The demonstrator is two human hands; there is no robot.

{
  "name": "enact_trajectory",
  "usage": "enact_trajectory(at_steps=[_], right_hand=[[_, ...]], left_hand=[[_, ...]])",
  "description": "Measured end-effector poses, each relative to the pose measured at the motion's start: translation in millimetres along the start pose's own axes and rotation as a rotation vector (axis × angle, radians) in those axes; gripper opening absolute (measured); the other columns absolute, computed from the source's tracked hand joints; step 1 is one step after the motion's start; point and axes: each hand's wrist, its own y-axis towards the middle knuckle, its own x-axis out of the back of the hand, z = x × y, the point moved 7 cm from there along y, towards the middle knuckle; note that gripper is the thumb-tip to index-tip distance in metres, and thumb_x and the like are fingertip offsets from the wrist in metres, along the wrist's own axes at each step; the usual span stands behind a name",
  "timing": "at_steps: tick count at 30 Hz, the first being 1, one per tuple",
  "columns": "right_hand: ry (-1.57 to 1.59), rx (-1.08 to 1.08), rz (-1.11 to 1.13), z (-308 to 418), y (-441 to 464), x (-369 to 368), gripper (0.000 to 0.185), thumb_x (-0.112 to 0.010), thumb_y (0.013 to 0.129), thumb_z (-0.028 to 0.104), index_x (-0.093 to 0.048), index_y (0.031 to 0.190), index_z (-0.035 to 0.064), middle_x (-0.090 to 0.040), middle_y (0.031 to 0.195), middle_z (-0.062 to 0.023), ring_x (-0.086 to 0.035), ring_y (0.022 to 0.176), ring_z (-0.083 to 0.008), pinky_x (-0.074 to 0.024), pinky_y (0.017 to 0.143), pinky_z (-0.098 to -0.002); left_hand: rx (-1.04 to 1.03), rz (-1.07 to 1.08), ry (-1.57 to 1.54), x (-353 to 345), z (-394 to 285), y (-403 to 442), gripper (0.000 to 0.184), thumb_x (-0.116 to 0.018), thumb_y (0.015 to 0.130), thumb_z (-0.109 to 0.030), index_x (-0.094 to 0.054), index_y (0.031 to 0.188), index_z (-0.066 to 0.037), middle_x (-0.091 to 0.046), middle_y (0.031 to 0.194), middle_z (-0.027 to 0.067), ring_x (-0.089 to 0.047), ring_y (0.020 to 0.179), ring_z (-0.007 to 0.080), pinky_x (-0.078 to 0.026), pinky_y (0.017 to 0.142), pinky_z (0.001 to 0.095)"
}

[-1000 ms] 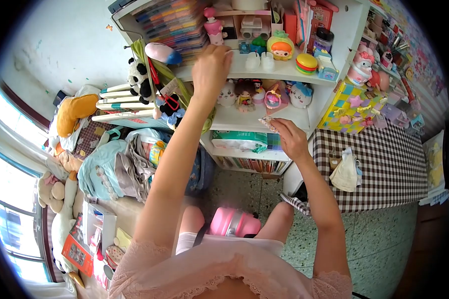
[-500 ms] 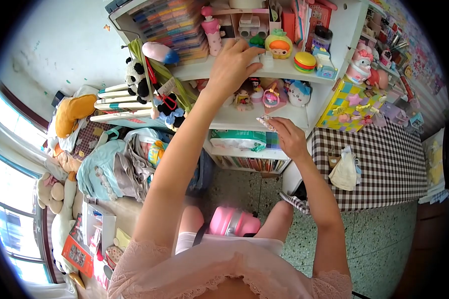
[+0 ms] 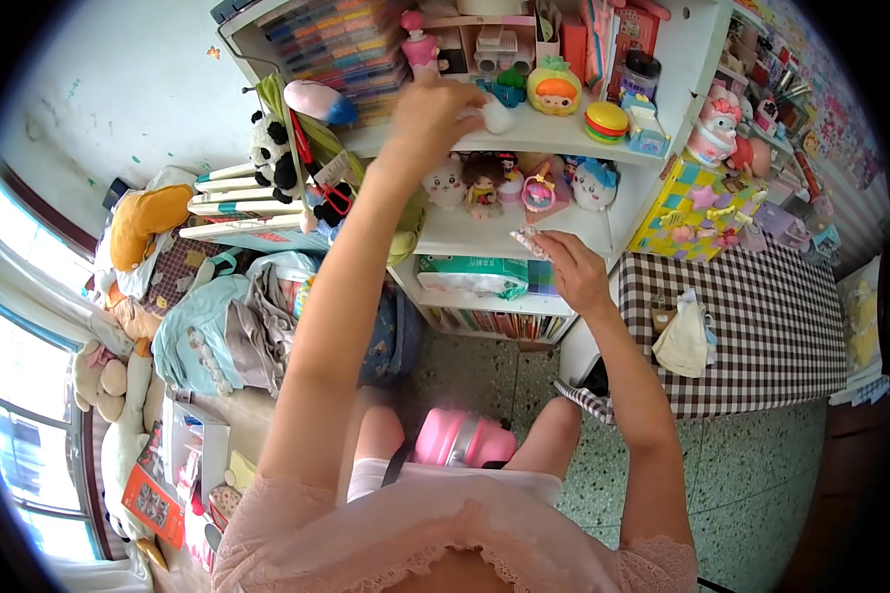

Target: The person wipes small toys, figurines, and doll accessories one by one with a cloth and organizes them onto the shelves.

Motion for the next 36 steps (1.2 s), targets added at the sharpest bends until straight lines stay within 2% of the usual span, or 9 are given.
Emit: enact_trajectory(at_steps=[6,10,13,16,17,19,21,30,36], right_hand=[[0.050,-0.026,0.003,-1,-2,-2,0.036,-0.059,0.074,-0.006,-0.064,0.108,0.0045,-0.063,0.104,-0.0115,-0.065,0.082,-0.0278,-0.0537,0.067,-0.0341],[0.021,0.004,-0.020,-1,0,-1,0.033,-0.060,0.075,-0.004,-0.063,0.107,0.0038,-0.063,0.099,-0.0092,-0.064,0.080,-0.0245,-0.0541,0.064,-0.0319],[0.060,-0.043,0.032,-6,-4,-4,0.040,-0.060,0.073,-0.007,-0.063,0.111,0.0052,-0.062,0.106,-0.0119,-0.064,0.083,-0.0283,-0.0536,0.068,-0.0344],[0.035,-0.087,0.112,-13,-8,-12,0.042,-0.061,0.073,-0.005,-0.061,0.113,0.0076,-0.061,0.103,-0.0086,-0.064,0.083,-0.0261,-0.0536,0.068,-0.0342],[0.031,-0.108,0.173,-16,-10,-18,0.042,-0.061,0.073,-0.004,-0.061,0.113,0.0084,-0.061,0.101,-0.0074,-0.063,0.083,-0.0252,-0.0536,0.067,-0.0341],[-0.002,-0.120,0.188,-20,-12,-20,0.037,-0.060,0.076,-0.001,-0.062,0.111,0.0102,-0.061,0.097,-0.0054,-0.063,0.083,-0.0239,-0.0534,0.066,-0.0344],[-0.042,-0.156,0.260,-26,-14,-23,0.025,-0.058,0.076,0.001,-0.063,0.098,0.0107,-0.060,0.089,-0.0051,-0.063,0.078,-0.0238,-0.0528,0.063,-0.0346],[-0.128,-0.199,0.240,-49,-19,-16,0.010,-0.057,0.080,0.006,-0.060,0.090,0.0080,-0.059,0.082,-0.0062,-0.063,0.076,-0.0260,-0.0525,0.060,-0.0372],[-0.143,-0.198,0.251,-49,-21,-19,0.012,-0.058,0.080,0.006,-0.058,0.092,0.0083,-0.059,0.086,-0.0057,-0.063,0.076,-0.0263,-0.0525,0.061,-0.0374]], left_hand=[[0.170,0.160,0.133,6,34,-9,0.027,-0.072,0.075,-0.019,-0.069,0.099,-0.008,-0.067,0.090,0.0098,-0.056,0.093,0.0304,-0.045,0.083,0.0406],[0.119,0.126,0.103,1,27,-15,0.029,-0.072,0.075,-0.016,-0.068,0.102,-0.008,-0.065,0.097,0.0104,-0.055,0.095,0.0309,-0.045,0.084,0.0402],[0.015,-0.084,0.108,14,3,-20,0.029,-0.072,0.073,-0.012,-0.067,0.101,-0.010,-0.059,0.097,0.0117,-0.055,0.093,0.0317,-0.046,0.081,0.0399],[0.184,-0.487,0.052,26,-28,-49,0.024,-0.068,0.077,-0.006,-0.066,0.101,-0.007,-0.057,0.095,0.0119,-0.055,0.089,0.0307,-0.046,0.078,0.0384],[0.240,-0.485,-0.034,9,-34,-66,0.022,-0.067,0.077,-0.002,-0.065,0.098,-0.005,-0.057,0.095,0.0118,-0.056,0.084,0.0297,-0.046,0.073,0.0371],[0.109,-0.415,-0.095,-25,-56,-82,0.020,-0.067,0.077,-0.002,-0.065,0.097,-0.003,-0.057,0.094,0.0124,-0.057,0.082,0.0305,-0.046,0.073,0.0372],[0.195,-0.306,-0.237,-79,-55,-97,0.027,-0.067,0.073,-0.001,-0.062,0.099,-0.005,-0.055,0.089,0.0120,-0.053,0.081,0.0323,-0.045,0.070,0.0403],[0.399,-0.242,-0.266,-173,-54,-85,0.051,-0.071,0.073,-0.009,-0.049,0.118,0.001,-0.050,0.110,0.0220,-0.050,0.100,0.0410,-0.043,0.083,0.0444],[0.513,-0.241,-0.357,-206,-25,-76,0.032,-0.069,0.075,-0.009,-0.059,0.104,0.001,-0.054,0.093,0.0184,-0.056,0.085,0.0378,-0.046,0.074,0.0447]])
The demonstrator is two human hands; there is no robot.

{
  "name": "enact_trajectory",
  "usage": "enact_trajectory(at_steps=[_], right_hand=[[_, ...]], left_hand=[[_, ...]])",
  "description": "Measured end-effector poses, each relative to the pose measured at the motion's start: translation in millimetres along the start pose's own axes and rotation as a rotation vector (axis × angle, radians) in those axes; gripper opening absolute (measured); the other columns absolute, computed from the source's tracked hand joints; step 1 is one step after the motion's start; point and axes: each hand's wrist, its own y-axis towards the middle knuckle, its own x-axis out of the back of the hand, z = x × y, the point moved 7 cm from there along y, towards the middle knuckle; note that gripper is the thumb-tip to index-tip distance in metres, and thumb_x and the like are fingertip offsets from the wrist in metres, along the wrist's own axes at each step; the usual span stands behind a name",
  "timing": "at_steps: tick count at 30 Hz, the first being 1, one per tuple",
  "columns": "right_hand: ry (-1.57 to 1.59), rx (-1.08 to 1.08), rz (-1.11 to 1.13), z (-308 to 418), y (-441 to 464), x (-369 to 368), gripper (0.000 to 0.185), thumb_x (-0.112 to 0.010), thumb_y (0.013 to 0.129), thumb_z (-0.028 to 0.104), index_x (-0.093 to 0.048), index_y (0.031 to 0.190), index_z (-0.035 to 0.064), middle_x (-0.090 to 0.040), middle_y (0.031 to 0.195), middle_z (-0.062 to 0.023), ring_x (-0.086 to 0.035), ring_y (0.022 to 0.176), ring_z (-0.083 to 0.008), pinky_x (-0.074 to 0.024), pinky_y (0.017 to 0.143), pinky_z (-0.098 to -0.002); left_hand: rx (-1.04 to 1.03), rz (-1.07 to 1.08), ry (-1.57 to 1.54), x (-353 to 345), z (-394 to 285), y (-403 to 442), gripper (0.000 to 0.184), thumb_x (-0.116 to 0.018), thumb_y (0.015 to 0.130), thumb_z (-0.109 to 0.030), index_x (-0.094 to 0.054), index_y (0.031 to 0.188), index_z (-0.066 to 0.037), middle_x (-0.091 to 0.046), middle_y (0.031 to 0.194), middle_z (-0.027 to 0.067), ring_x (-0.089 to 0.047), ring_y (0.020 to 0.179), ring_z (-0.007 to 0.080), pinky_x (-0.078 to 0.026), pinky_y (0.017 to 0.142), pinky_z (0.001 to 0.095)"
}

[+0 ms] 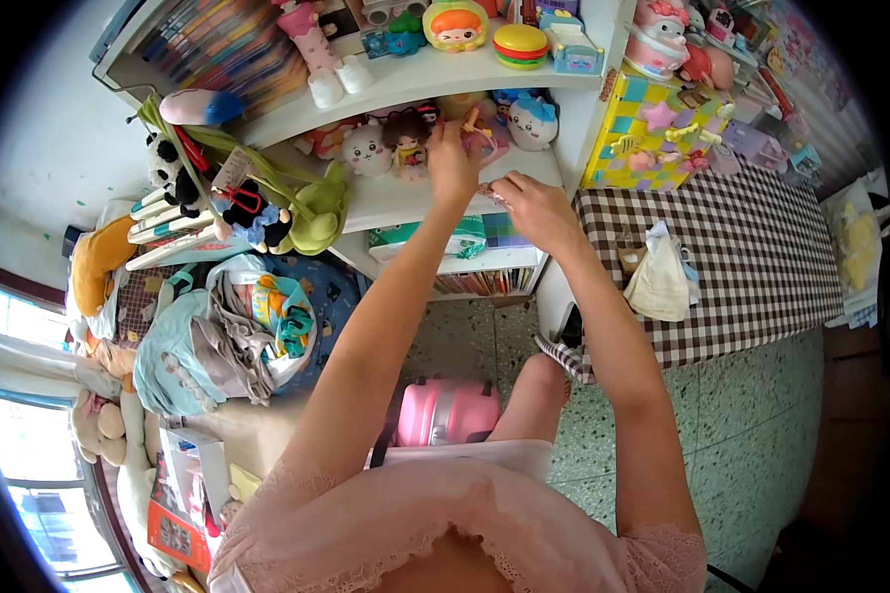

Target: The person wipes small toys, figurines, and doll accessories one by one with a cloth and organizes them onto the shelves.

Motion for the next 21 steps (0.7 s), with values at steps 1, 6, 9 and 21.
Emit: enact_trajectory(at_steps=[1,6,9,21], right_hand=[[-0.010,-0.012,0.029,-2,-1,-2,0.016,-0.059,0.080,0.004,-0.058,0.095,0.0089,-0.059,0.089,-0.0052,-0.063,0.078,-0.0264,-0.0524,0.063,-0.0375],[0.041,-0.031,-0.056,-4,1,4,0.018,-0.060,0.080,0.007,-0.057,0.097,0.0094,-0.061,0.089,-0.0057,-0.063,0.078,-0.0266,-0.0531,0.062,-0.0372],[0.059,-0.048,-0.071,-3,0,9,0.022,-0.061,0.079,0.006,-0.057,0.101,0.0105,-0.061,0.090,-0.0054,-0.063,0.079,-0.0264,-0.0533,0.063,-0.0369],[0.213,-0.311,-0.281,-25,-3,22,0.034,-0.056,0.078,-0.003,-0.059,0.110,0.0097,-0.061,0.101,-0.0096,-0.062,0.084,-0.0326,-0.0509,0.069,-0.0385]], left_hand=[[-0.001,0.003,-0.001,1,2,0,0.032,-0.069,0.075,-0.009,-0.059,0.104,0.001,-0.054,0.093,0.0184,-0.056,0.085,0.0378,-0.046,0.074,0.0447],[0.154,0.151,-0.117,11,10,-10,0.024,-0.077,0.072,-0.016,-0.064,0.083,0.001,-0.057,0.092,0.0147,-0.056,0.082,0.0321,-0.046,0.071,0.0400],[0.144,0.110,-0.074,26,8,-16,0.026,-0.079,0.070,-0.017,-0.065,0.082,0.002,-0.058,0.094,0.0141,-0.056,0.085,0.0297,-0.045,0.073,0.0373],[0.061,0.421,-0.280,26,20,-13,0.025,-0.073,0.079,-0.018,-0.068,0.097,-0.003,-0.055,0.118,0.0131,-0.058,0.099,0.0275,-0.047,0.082,0.0346]])
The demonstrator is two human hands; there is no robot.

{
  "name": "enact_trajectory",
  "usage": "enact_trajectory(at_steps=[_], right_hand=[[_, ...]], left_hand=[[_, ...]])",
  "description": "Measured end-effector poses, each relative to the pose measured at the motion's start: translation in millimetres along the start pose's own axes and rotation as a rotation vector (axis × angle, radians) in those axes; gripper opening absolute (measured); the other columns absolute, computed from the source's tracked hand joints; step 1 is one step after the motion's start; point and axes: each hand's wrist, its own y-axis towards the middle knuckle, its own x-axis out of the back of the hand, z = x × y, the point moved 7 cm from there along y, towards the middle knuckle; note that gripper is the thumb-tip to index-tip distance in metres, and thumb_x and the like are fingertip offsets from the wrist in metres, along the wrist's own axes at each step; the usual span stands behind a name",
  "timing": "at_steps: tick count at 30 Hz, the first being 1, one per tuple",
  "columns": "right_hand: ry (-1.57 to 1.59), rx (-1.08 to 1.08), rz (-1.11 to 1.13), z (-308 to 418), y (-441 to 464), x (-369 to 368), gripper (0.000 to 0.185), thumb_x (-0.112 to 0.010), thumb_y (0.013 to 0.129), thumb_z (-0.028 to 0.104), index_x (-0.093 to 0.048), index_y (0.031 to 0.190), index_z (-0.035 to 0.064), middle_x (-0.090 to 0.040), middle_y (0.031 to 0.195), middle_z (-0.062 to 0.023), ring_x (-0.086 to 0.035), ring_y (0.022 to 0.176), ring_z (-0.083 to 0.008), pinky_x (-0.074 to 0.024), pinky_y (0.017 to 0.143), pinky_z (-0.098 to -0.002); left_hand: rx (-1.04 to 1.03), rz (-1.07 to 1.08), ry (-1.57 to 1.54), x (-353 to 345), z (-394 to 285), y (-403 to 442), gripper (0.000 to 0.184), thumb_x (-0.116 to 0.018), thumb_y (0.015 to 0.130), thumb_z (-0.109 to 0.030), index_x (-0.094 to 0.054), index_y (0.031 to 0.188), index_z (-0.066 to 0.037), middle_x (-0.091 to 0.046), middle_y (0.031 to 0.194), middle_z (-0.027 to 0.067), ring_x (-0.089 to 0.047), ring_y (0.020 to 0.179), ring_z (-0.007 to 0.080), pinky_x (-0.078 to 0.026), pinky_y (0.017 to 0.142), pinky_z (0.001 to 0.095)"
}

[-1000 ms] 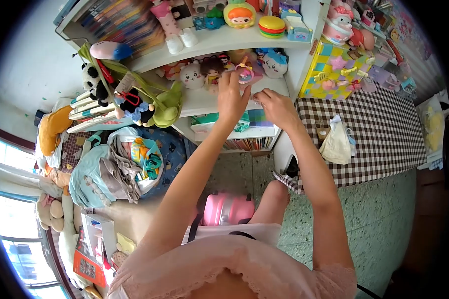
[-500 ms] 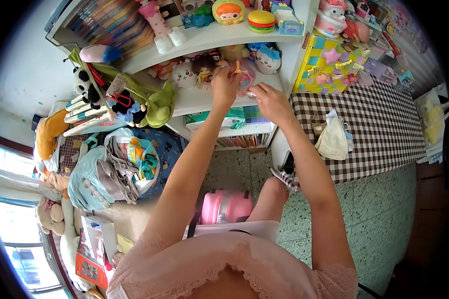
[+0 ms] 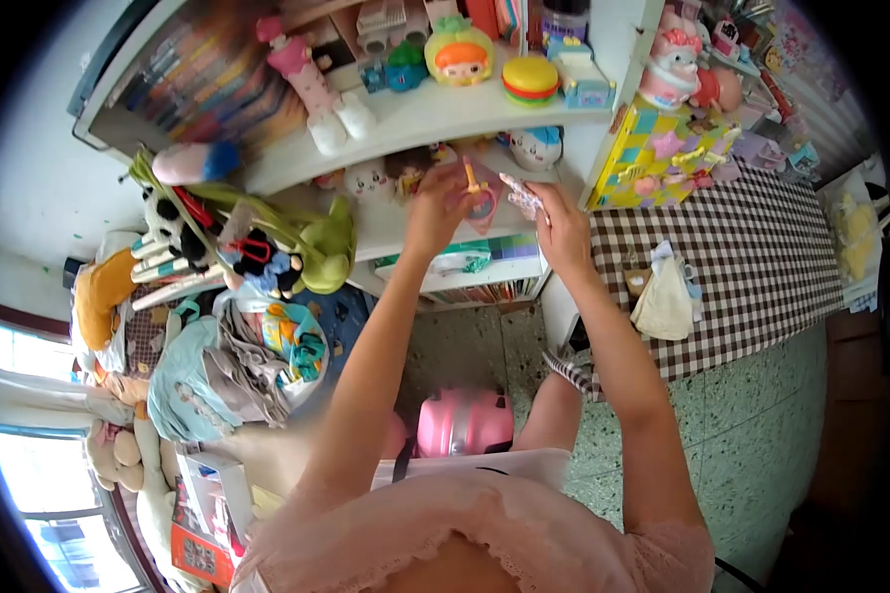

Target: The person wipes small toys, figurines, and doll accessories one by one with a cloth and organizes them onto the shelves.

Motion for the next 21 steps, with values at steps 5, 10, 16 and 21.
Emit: enact_trajectory(at_steps=[5,10,16,21], right_hand=[[0.045,-0.017,-0.019,-12,-14,-18,0.047,-0.053,0.078,-0.006,-0.054,0.123,0.0081,-0.059,0.116,-0.0155,-0.060,0.101,-0.0350,-0.0505,0.083,-0.0395],[0.055,-0.055,0.006,17,1,-23,0.049,-0.053,0.079,-0.007,-0.054,0.125,0.0088,-0.059,0.121,-0.0142,-0.059,0.107,-0.0323,-0.0502,0.088,-0.0388],[0.054,-0.078,0.102,28,21,-41,0.050,-0.060,0.077,-0.002,-0.054,0.125,0.0093,-0.059,0.121,-0.0120,-0.059,0.106,-0.0304,-0.0510,0.086,-0.0366],[0.107,-0.237,0.054,-13,-1,-37,0.038,-0.050,0.085,0.000,-0.055,0.123,0.0066,-0.060,0.117,-0.0162,-0.059,0.106,-0.0328,-0.0475,0.089,-0.0368]], left_hand=[[-0.034,-0.001,0.106,4,-19,-2,0.027,-0.078,0.072,-0.016,-0.071,0.097,-0.008,-0.058,0.114,0.0150,-0.059,0.099,0.0302,-0.049,0.083,0.0369],[0.028,0.016,0.063,-3,-12,-4,0.032,-0.077,0.070,-0.012,-0.069,0.100,-0.008,-0.060,0.114,0.0145,-0.058,0.104,0.0310,-0.047,0.088,0.0391],[-0.004,0.065,0.061,-1,-21,0,0.027,-0.076,0.073,-0.013,-0.068,0.097,-0.005,-0.058,0.111,0.0113,-0.059,0.094,0.0265,-0.048,0.081,0.0342],[-0.028,0.026,0.009,-2,-16,1,0.029,-0.077,0.073,-0.019,-0.069,0.098,-0.006,-0.058,0.116,0.0106,-0.060,0.095,0.0268,-0.048,0.081,0.0353]])
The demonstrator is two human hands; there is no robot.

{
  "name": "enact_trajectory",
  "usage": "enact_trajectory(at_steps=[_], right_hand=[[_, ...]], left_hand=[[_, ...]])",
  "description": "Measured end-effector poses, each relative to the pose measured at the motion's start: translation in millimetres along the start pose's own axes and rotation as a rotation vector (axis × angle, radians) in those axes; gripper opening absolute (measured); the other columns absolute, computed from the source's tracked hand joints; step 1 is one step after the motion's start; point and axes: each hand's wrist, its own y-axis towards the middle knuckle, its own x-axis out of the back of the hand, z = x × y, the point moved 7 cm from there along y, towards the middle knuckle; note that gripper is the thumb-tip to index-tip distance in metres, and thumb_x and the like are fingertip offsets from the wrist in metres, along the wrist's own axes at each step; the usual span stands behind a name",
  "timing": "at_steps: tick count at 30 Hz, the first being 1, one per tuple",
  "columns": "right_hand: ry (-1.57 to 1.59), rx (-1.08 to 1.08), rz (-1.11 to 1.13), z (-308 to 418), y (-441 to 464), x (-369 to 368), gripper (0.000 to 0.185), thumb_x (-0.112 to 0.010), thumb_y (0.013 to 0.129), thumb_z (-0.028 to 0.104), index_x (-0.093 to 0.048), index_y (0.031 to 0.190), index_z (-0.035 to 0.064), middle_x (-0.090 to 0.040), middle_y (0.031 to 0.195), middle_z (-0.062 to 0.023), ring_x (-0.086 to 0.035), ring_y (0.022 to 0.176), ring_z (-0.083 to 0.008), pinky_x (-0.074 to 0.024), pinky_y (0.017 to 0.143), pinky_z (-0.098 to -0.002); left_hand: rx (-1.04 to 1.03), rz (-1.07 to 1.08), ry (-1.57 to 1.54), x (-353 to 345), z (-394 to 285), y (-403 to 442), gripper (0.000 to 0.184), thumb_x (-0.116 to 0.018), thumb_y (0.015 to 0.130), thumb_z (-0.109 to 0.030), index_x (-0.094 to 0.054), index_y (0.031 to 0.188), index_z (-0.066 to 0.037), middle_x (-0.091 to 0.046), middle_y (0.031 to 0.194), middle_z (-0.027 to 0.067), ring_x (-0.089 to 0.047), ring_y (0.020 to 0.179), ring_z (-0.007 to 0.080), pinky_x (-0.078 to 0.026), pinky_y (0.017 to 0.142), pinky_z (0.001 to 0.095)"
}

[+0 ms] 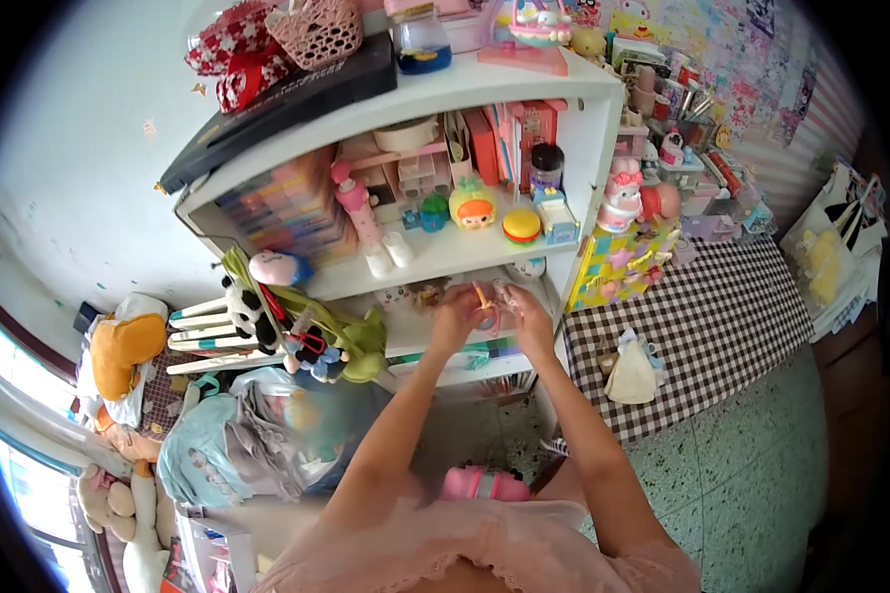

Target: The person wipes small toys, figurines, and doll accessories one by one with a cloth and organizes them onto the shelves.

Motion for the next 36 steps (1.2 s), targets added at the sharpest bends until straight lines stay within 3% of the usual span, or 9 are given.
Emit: enact_trajectory(at_steps=[11,14,17,20,21,23,25,31,36], right_hand=[[0.156,-0.071,-0.056,80,-23,48,0.028,-0.048,0.087,0.001,-0.058,0.114,-0.0001,-0.064,0.104,-0.0201,-0.062,0.098,-0.0346,-0.0478,0.084,-0.0361],[0.250,0.207,-0.107,187,-4,84,0.027,-0.049,0.087,-0.001,-0.058,0.113,-0.0015,-0.063,0.105,-0.0188,-0.062,0.097,-0.0346,-0.0473,0.084,-0.0348],[0.160,0.527,-0.239,281,36,104,0.026,-0.049,0.087,0.000,-0.057,0.111,-0.0013,-0.062,0.102,-0.0189,-0.061,0.096,-0.0354,-0.0472,0.082,-0.0358],[0.164,0.687,-0.226,351,92,97,0.024,-0.050,0.086,0.002,-0.058,0.109,0.0001,-0.062,0.102,-0.0196,-0.060,0.093,-0.0386,-0.0476,0.079,-0.0398],[0.140,0.741,-0.245,369,109,94,0.025,-0.050,0.085,0.003,-0.059,0.108,0.0008,-0.062,0.103,-0.0198,-0.059,0.093,-0.0392,-0.0477,0.079,-0.0414],[0.058,0.873,-0.336,392,146,81,0.029,-0.052,0.088,0.008,-0.059,0.116,0.0060,-0.064,0.103,-0.0192,-0.061,0.094,-0.0381,-0.0481,0.079,-0.0377],[0.071,0.890,-0.351,403,178,68,0.030,-0.051,0.087,0.007,-0.059,0.116,0.0060,-0.064,0.105,-0.0190,-0.060,0.096,-0.0379,-0.0480,0.080,-0.0401],[-0.100,0.828,-0.319,413,207,39,0.034,-0.045,0.086,0.005,-0.061,0.115,0.0109,-0.062,0.113,-0.0150,-0.059,0.099,-0.0359,-0.0475,0.086,-0.0423],[-0.206,0.752,-0.213,416,210,16,0.036,-0.045,0.086,0.005,-0.061,0.118,0.0130,-0.062,0.114,-0.0129,-0.059,0.101,-0.0337,-0.0474,0.086,-0.0426]], left_hand=[[-0.149,-0.010,-0.016,83,-127,-22,0.024,-0.076,0.076,-0.016,-0.071,0.097,-0.006,-0.059,0.115,0.0120,-0.062,0.093,0.0227,-0.050,0.079,0.0333],[-0.276,-0.119,-0.101,157,-192,-12,0.025,-0.075,0.078,-0.017,-0.070,0.100,-0.006,-0.061,0.113,0.0140,-0.062,0.097,0.0240,-0.051,0.081,0.0327],[-0.231,-0.065,-0.007,234,-264,15,0.021,-0.066,0.087,-0.014,-0.068,0.105,-0.003,-0.067,0.094,0.0012,-0.062,0.083,0.0089,-0.051,0.076,0.0249],[-0.353,-0.073,0.108,309,-296,64,0.036,-0.063,0.090,-0.032,-0.066,0.111,-0.004,-0.067,0.098,0.0030,-0.060,0.094,0.0102,-0.046,0.088,0.0293],[-0.331,-0.089,0.035,335,-290,90,0.038,-0.064,0.089,-0.036,-0.067,0.112,-0.006,-0.066,0.100,0.0014,-0.059,0.096,0.0108,-0.045,0.088,0.0283],[-0.149,-0.046,-0.230,363,-288,119,0.067,-0.080,0.071,-0.030,-0.050,0.119,0.005,-0.054,0.110,0.0236,-0.052,0.105,0.0353,-0.041,0.092,0.0429],[-0.190,-0.168,-0.085,410,-249,158,0.037,-0.065,0.088,-0.038,-0.067,0.111,-0.009,-0.065,0.101,-0.0008,-0.058,0.095,0.0103,-0.044,0.084,0.0256],[-0.177,-0.292,-0.120,422,-214,168,0.041,-0.078,0.075,-0.044,-0.072,0.095,-0.008,-0.066,0.088,0.0000,-0.056,0.082,0.0102,-0.043,0.077,0.0272],[-0.141,-0.293,-0.007,421,-199,184,0.047,-0.072,0.081,-0.043,-0.066,0.109,-0.006,-0.065,0.098,0.0005,-0.054,0.089,0.0086,-0.041,0.077,0.0234]])
